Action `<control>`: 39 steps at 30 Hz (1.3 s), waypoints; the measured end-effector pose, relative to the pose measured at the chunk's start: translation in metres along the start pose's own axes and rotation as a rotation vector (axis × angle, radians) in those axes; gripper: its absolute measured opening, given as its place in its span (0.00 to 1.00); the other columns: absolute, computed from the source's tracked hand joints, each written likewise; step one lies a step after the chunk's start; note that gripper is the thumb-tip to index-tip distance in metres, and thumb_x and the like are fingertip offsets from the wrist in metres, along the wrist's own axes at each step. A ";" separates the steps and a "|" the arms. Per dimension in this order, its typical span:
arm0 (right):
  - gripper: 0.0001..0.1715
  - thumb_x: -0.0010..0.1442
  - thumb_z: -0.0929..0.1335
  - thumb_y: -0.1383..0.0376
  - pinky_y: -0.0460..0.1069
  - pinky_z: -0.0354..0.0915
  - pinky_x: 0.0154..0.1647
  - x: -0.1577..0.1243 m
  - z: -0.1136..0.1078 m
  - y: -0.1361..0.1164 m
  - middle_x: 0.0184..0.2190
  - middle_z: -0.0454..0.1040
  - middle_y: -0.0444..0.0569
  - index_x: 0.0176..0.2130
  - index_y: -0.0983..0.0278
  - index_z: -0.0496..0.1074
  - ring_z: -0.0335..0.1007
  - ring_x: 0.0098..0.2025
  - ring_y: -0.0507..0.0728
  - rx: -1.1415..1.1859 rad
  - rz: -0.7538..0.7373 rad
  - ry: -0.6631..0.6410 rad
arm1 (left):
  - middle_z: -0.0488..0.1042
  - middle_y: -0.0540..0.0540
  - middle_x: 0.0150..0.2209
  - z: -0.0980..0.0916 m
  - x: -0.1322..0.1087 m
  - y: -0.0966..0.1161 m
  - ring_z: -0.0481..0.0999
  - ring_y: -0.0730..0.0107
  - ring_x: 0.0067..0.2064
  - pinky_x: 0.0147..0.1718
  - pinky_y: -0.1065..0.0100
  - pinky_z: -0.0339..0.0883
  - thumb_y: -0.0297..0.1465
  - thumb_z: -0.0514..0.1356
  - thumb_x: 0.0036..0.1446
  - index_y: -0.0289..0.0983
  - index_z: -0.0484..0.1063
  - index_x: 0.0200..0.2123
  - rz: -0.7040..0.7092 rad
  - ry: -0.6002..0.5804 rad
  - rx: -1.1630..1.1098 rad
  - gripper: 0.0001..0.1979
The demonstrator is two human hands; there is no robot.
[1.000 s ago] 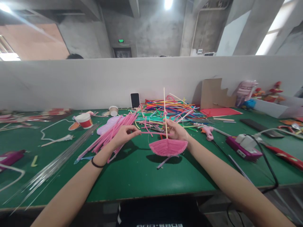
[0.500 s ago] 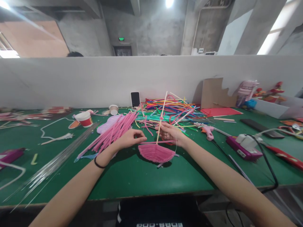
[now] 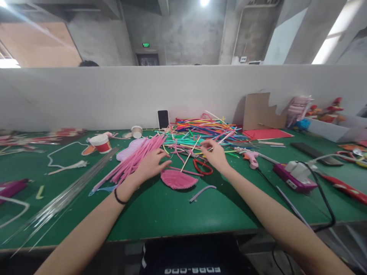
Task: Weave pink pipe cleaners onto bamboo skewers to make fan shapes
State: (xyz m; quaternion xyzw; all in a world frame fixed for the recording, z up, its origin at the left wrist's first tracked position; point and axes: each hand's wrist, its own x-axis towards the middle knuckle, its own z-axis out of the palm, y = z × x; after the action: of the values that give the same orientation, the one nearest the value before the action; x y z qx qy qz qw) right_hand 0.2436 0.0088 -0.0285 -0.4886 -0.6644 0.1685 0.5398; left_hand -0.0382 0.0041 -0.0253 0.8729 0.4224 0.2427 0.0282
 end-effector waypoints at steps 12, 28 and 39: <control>0.05 0.57 0.71 0.63 0.57 0.54 0.48 -0.023 0.000 -0.031 0.39 0.77 0.54 0.32 0.62 0.78 0.64 0.49 0.66 -0.728 -0.205 -0.765 | 0.76 0.43 0.44 0.015 -0.004 0.017 0.73 0.59 0.49 0.51 0.59 0.65 0.45 0.57 0.64 0.39 0.76 0.44 0.152 -0.129 -0.100 0.17; 0.06 0.63 0.68 0.64 0.49 0.60 0.39 -0.032 0.012 -0.029 0.32 0.77 0.49 0.37 0.65 0.74 0.71 0.36 0.55 -0.369 -0.342 -0.656 | 0.74 0.41 0.56 0.020 -0.013 0.041 0.70 0.59 0.60 0.60 0.58 0.62 0.44 0.54 0.66 0.39 0.71 0.55 0.130 -0.101 -0.112 0.21; 0.27 0.68 0.62 0.54 0.61 0.57 0.63 -0.073 0.041 -0.027 0.58 0.68 0.63 0.57 0.70 0.66 0.58 0.62 0.66 -0.588 -0.407 -0.495 | 0.47 0.32 0.71 0.026 -0.053 0.062 0.46 0.53 0.72 0.67 0.51 0.46 0.52 0.43 0.67 0.30 0.47 0.70 -0.011 -0.316 0.057 0.40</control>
State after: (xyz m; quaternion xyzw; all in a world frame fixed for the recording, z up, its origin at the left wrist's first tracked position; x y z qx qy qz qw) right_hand 0.1908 -0.0522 -0.0634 -0.4256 -0.8764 -0.0257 0.2240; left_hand -0.0095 -0.0716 -0.0536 0.8983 0.4242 0.0900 0.0708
